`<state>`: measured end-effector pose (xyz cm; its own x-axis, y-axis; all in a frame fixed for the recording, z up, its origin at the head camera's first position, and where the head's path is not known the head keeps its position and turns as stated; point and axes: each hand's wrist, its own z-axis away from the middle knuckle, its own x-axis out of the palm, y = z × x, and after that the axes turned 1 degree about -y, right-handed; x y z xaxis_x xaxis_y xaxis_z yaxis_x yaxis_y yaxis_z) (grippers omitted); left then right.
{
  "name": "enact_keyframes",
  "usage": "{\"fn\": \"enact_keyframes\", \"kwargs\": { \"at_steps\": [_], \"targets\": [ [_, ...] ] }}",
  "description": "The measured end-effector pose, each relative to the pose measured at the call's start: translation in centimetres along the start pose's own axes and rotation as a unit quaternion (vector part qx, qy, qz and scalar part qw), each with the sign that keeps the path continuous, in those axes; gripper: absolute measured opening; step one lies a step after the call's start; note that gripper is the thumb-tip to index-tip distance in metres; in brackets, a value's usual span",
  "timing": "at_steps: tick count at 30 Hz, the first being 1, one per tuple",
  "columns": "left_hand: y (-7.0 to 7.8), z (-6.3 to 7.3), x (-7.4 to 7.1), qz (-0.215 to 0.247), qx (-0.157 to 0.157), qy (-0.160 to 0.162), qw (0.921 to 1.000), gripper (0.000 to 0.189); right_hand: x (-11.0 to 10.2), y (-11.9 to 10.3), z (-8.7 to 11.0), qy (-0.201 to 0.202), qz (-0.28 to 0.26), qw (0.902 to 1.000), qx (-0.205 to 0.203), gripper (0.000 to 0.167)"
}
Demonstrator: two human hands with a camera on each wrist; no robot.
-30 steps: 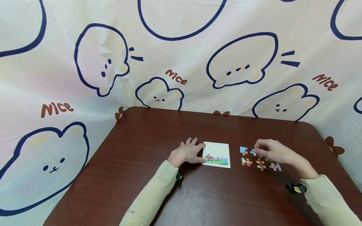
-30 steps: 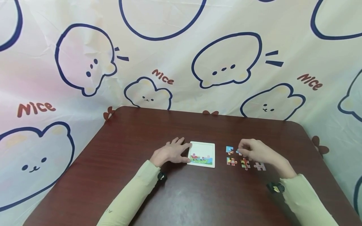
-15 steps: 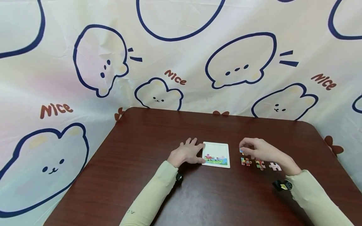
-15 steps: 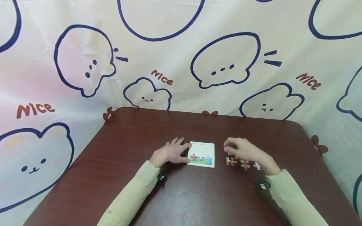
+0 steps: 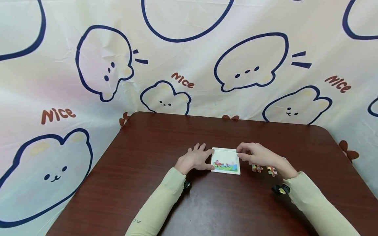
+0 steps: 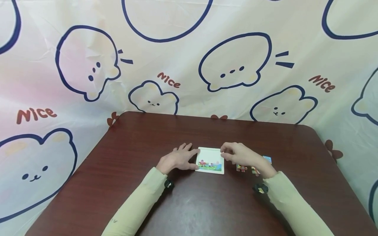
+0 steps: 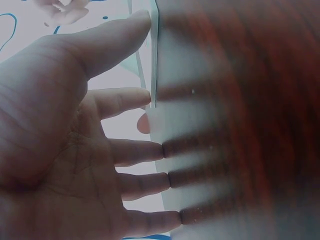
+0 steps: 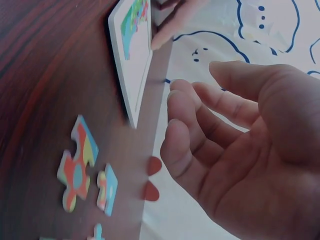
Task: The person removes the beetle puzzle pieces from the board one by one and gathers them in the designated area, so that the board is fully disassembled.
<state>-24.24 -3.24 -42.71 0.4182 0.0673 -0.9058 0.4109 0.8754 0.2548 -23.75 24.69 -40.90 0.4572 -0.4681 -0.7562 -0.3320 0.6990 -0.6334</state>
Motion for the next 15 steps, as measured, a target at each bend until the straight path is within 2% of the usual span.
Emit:
{"fn": "enact_keyframes", "kwargs": {
  "at_steps": [6,15],
  "targets": [
    [0.0,-0.2,0.0,-0.002,-0.003,-0.004,1.0000,0.073,0.9,-0.7,-1.1,-0.016,0.011,0.9998,0.001,0.026],
    [0.0,-0.3,0.0,-0.003,-0.008,-0.006,0.9999,0.076,2.5,-1.3,-2.3,-0.027,0.062,0.9972,-0.033,0.026]
  ]
}}
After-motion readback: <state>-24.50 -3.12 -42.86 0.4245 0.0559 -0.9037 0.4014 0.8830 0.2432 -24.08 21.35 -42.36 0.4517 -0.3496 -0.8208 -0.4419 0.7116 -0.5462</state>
